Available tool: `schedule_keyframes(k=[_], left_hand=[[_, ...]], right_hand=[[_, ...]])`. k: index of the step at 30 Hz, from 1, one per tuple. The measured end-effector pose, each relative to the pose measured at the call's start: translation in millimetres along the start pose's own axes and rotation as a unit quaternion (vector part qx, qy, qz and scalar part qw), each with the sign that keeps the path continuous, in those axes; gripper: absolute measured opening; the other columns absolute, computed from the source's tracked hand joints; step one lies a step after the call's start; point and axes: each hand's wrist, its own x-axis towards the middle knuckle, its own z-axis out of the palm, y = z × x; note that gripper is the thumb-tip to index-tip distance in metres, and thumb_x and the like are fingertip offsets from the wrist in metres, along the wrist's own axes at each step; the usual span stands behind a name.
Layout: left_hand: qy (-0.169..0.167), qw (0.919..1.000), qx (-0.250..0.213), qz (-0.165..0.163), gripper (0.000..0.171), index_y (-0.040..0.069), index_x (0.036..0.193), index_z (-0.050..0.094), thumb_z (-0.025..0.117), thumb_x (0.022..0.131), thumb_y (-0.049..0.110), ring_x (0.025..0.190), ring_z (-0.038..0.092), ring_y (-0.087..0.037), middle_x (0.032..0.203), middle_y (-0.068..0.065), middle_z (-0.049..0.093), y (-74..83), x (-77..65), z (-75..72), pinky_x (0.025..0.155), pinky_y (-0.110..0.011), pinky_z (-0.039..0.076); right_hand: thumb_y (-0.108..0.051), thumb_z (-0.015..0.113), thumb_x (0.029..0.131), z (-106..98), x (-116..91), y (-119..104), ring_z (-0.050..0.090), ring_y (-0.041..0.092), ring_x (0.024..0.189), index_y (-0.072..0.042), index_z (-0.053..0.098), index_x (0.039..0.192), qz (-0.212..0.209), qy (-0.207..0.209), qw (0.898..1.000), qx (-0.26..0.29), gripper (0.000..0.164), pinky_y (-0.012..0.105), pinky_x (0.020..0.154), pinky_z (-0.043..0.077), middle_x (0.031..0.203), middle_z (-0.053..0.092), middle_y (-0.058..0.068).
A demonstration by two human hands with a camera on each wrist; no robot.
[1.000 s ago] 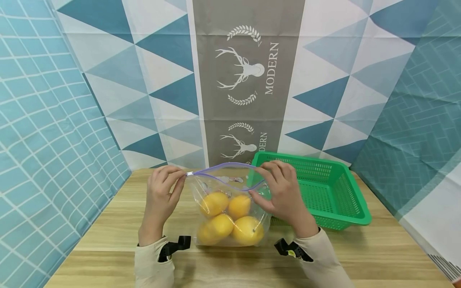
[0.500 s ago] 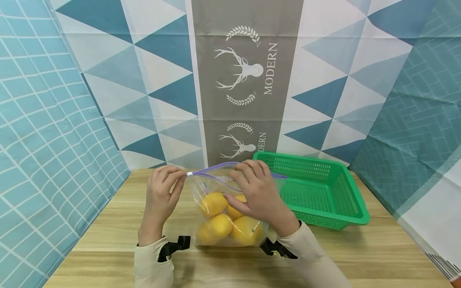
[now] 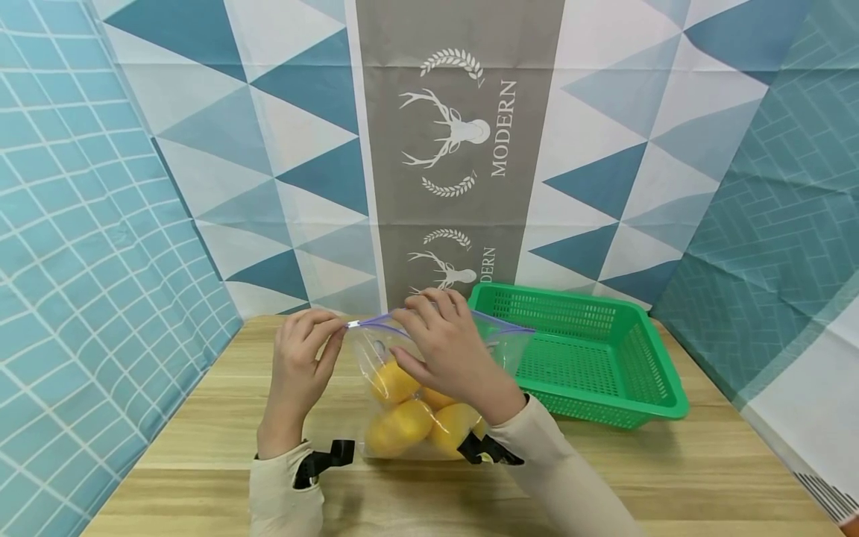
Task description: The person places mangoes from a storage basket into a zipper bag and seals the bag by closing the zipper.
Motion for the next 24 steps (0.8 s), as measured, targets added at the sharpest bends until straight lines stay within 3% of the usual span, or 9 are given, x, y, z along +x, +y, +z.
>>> schedule_keyframes(k=[24], left_hand=[[0.000, 0.9999, 0.005, 0.010, 0.037, 0.001, 0.092, 0.072, 0.053, 0.104, 0.030, 0.094, 0.057, -0.043, 0.096, -0.014, 0.067, 2.6, 1.4, 1.5, 0.077, -0.055, 0.038]], right_hand=[[-0.033, 0.062, 0.098, 19, 25, -6, 0.052, 0.027, 0.109, -0.018, 0.067, 0.114, 0.008, -0.091, 0.995, -0.030, 0.022, 0.050, 0.097, 0.041, 0.113, 0.062, 0.003]])
